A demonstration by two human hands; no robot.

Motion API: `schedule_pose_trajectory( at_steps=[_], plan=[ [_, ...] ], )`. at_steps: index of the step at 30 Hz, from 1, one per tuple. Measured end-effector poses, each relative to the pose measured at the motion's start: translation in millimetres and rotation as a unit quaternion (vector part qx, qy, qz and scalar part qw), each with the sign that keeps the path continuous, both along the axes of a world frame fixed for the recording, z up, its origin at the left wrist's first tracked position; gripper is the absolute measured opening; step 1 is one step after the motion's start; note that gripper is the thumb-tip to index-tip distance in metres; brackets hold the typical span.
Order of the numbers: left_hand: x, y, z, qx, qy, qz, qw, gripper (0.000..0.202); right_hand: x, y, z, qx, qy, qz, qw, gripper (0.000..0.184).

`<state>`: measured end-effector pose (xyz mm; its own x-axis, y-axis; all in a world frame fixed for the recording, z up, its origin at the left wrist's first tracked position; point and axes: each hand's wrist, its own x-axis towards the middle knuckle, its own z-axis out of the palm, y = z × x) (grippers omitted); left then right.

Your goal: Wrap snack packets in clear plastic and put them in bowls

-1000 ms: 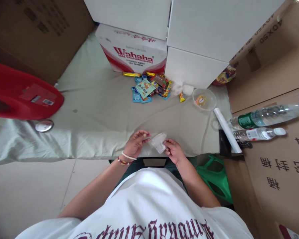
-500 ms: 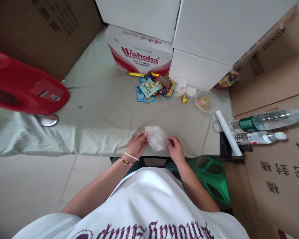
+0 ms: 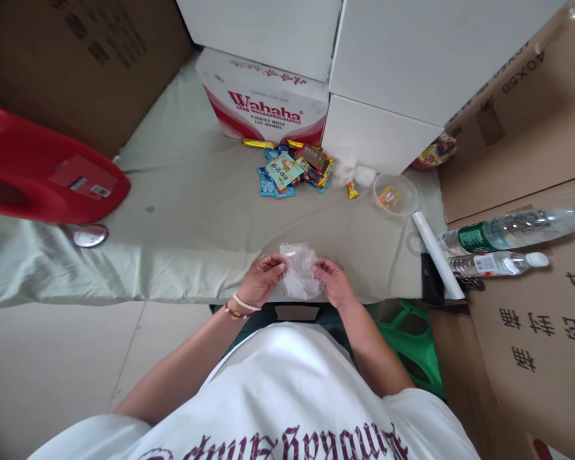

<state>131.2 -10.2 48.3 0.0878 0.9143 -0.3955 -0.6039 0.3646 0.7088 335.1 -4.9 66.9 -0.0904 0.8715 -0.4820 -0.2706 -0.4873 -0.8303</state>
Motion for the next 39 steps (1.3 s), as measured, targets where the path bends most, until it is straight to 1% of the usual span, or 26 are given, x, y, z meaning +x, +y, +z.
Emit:
schedule_pose_trajectory(
  at_steps=[2,4,5,7,8,9,11,13,15,17,18,20,23,25,29,31,34,36,39],
  plan=[
    [-7,3,-4.8,0.014,-0.007,-0.023,1.000,0.045,3,3,1.4,-0.020,0.034,-0.049,0.998,0.038],
    [-12,8,-11.2,0.021,0.006,-0.024,0.999,0.047,5,6,2.4,-0.017,0.056,-0.103,0.993,0.038],
    [-14,10,-14.0,0.026,0.031,-0.016,0.999,0.049,6,7,2.5,-0.012,0.063,-0.122,0.990,0.039],
    [-16,11,-16.5,0.051,0.133,0.015,0.990,0.053,7,9,2.4,-0.002,0.069,-0.141,0.988,0.039],
    [-17,10,-15.4,0.077,0.204,0.028,0.975,0.055,6,9,2.3,0.001,0.067,-0.142,0.988,0.040],
    [-16,8,-12.5,0.116,0.278,0.033,0.953,0.055,5,8,2.3,0.005,0.062,-0.138,0.988,0.040],
    [-12,1,-2.6,0.223,0.389,0.010,0.894,0.054,2,6,2.7,0.016,0.040,-0.125,0.991,0.041],
    [-2,-5,8.7,0.331,0.432,-0.043,0.838,0.054,-3,4,4.0,0.037,0.012,-0.120,0.992,0.041],
    [11,-8,15.9,0.407,0.444,-0.088,0.793,0.054,-9,3,5.8,0.062,-0.013,-0.115,0.991,0.042],
    [23,-6,16.6,0.445,0.463,-0.110,0.759,0.044,-14,3,7.5,0.081,-0.029,-0.107,0.991,0.045],
    [27,-4,15.0,0.451,0.475,-0.109,0.748,0.037,-15,3,8.1,0.081,-0.032,-0.104,0.991,0.046],
    [30,2,10.9,0.441,0.492,-0.088,0.745,0.030,-13,6,9.1,0.064,-0.025,-0.100,0.993,0.049],
    [19,14,8.8,0.413,0.499,-0.057,0.760,0.022,0,11,10.9,0.028,0.007,-0.087,0.996,0.052],
    [3,20,11.1,0.403,0.501,-0.043,0.765,0.019,13,15,12.6,0.029,0.021,-0.081,0.996,0.052],
    [-44,27,14.9,0.388,0.527,-0.041,0.755,0.018,39,27,12.2,0.079,0.007,-0.091,0.993,0.046],
    [-69,27,12.3,0.368,0.551,-0.052,0.747,0.018,50,34,6.6,0.107,-0.020,-0.098,0.989,0.041],
    [-99,24,2.3,0.338,0.586,-0.072,0.733,0.020,61,46,-9.3,0.136,-0.088,-0.095,0.982,0.034],
    [-108,21,-6.0,0.325,0.596,-0.086,0.729,0.022,65,54,-20.9,0.140,-0.151,-0.071,0.976,0.031],
    [-106,17,-16.1,0.295,0.610,-0.088,0.730,0.028,67,68,-31.3,0.138,-0.253,0.017,0.957,0.028]
  ],
)
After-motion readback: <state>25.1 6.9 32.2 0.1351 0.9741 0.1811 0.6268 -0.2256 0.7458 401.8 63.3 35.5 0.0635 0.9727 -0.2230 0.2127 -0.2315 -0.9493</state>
